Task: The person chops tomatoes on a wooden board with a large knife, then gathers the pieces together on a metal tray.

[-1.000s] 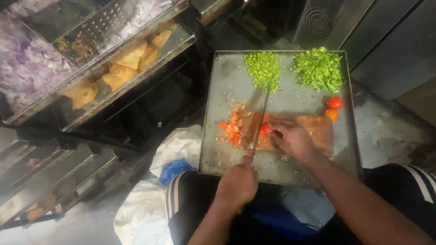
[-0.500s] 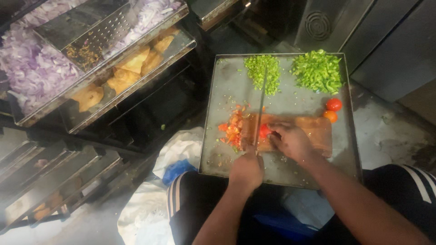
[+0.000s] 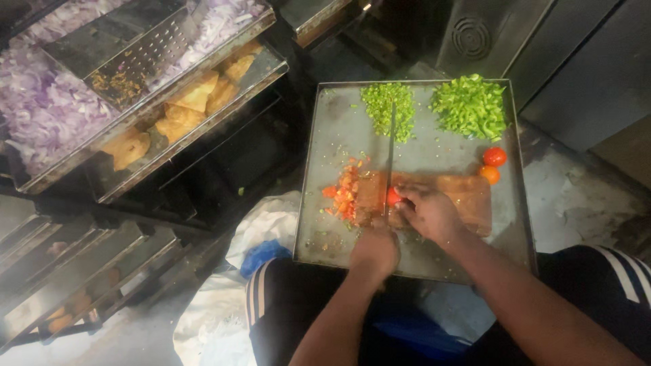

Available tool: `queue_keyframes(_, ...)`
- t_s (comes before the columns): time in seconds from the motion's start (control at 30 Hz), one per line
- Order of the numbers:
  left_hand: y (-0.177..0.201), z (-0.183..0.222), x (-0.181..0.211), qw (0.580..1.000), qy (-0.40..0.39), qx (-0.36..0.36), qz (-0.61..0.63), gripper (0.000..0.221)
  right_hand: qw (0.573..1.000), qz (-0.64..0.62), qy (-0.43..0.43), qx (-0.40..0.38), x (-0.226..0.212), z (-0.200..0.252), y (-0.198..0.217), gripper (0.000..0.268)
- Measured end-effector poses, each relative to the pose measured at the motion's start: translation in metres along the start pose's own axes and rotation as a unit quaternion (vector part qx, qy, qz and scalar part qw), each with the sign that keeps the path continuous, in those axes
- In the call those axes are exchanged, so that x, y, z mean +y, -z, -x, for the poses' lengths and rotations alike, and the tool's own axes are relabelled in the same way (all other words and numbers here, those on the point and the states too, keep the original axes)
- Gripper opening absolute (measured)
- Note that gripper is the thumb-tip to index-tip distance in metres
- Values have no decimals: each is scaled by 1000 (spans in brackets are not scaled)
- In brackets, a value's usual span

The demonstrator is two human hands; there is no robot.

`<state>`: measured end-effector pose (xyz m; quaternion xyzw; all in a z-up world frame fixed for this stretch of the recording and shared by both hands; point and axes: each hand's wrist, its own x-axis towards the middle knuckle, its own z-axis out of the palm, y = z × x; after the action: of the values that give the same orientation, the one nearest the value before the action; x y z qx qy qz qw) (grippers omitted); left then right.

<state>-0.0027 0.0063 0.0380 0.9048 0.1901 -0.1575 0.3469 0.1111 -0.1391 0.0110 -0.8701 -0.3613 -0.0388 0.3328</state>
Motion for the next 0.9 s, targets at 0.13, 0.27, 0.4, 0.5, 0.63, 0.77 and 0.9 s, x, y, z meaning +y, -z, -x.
queue_keyframes(0.13,9,9,0,999,-32,16,-12,35,1000,8,-26,-11,1,0,-2,35)
queue_keyframes(0.27,28,33,15,1000,-4,4,12,37,1000,-2,-5,11,2,1,-5,32)
queue_keyframes(0.4,36,38,24,1000,-24,13,-12,38,1000,-6,10,20,1,0,-2,29)
queue_keyframes(0.5,28,39,12,1000,0,-22,-6,36,997,25,-52,-45,3,0,-2,31)
queue_keyframes(0.63,-6,2,4,1000,-22,-1,-3,36,998,22,-62,-16,6,2,-9,32)
queue_keyframes(0.77,-15,-6,-4,998,-38,37,-16,31,1000,-5,-2,16,9,6,-10,30)
queue_keyframes(0.9,-3,22,2,993,-81,83,7,33,1000,-23,3,18,11,7,-9,29)
